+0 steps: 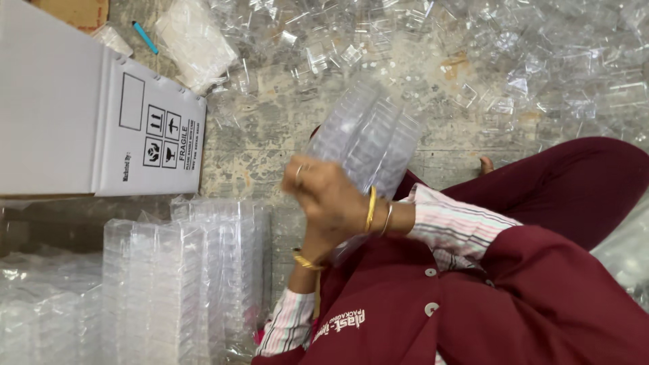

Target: The person sits on the floor of a packaging facility and handles clear plastic boxes, opening and nesting them one by one and stacking the assembled boxes beside them, occasionally placing stacked boxes into a cardboard carton.

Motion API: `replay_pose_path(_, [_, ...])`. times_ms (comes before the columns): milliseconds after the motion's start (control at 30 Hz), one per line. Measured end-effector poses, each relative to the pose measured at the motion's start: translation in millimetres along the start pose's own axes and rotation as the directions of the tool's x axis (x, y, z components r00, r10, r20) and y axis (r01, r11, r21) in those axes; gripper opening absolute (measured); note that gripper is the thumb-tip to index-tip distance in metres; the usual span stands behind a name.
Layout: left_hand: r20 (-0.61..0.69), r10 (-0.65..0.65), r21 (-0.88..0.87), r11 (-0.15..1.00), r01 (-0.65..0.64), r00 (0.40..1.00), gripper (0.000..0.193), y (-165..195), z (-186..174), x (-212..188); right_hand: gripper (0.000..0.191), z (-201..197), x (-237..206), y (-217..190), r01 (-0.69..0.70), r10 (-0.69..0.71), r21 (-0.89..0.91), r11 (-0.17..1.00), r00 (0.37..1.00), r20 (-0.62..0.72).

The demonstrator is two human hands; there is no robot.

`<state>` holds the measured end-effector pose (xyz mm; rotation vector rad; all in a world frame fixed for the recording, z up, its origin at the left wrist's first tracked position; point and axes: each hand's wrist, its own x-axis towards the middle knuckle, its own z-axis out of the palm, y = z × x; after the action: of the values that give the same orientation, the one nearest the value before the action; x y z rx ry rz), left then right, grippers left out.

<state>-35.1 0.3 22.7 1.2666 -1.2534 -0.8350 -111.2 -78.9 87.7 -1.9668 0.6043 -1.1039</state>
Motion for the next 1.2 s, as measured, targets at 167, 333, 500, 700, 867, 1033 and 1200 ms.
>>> replay_pose_path(167, [-0.411,0.039,0.097,0.995,0.001,0.911,0.064,12.8,3.9,-0.3,0.019,8.7,-5.7,-41.5,0.118,-0.149,0.156,0.981,0.968,0.201])
replay_pose_path(333, [-0.561,-0.053,0.034,0.996,0.087,0.826,0.076,31.7,-129.3,-15.3,0.03,-20.4,1.2,-73.7,0.349,-0.417,0.305,0.886,0.888,0.196])
replay_pose_path(500, [-0.777,-0.021,0.144,0.967,0.21,0.63,0.073,89.9,-303.1,-119.2,0.025,-53.3,10.0,-72.7,0.328,-0.384,0.253,0.91,0.896,0.221])
replay_pose_path(700, [-0.938,-0.038,0.126,0.888,0.442,0.343,0.071,104.5,-394.1,-237.7,0.021,-59.4,0.6,-71.8,0.294,-0.37,0.268,0.917,0.878,0.302])
replay_pose_path(867, [-0.969,-0.097,0.046,0.833,0.551,0.228,0.069,68.7,-415.5,-274.4,0.019,-55.4,-4.8,-77.0,0.275,-0.348,0.257,0.927,0.883,0.313])
replay_pose_path(1033, [-0.976,-0.114,0.02,0.807,0.591,0.188,0.068,58.6,-416.9,-289.2,0.019,-58.4,-7.8,-73.5,0.278,-0.332,0.204,0.939,0.889,0.315])
replay_pose_path(1200, [-0.979,-0.103,0.027,0.789,0.614,0.175,0.068,58.3,-418.9,-298.7,0.016,-56.3,-8.4,-68.8,0.251,-0.295,0.166,0.954,0.889,0.349])
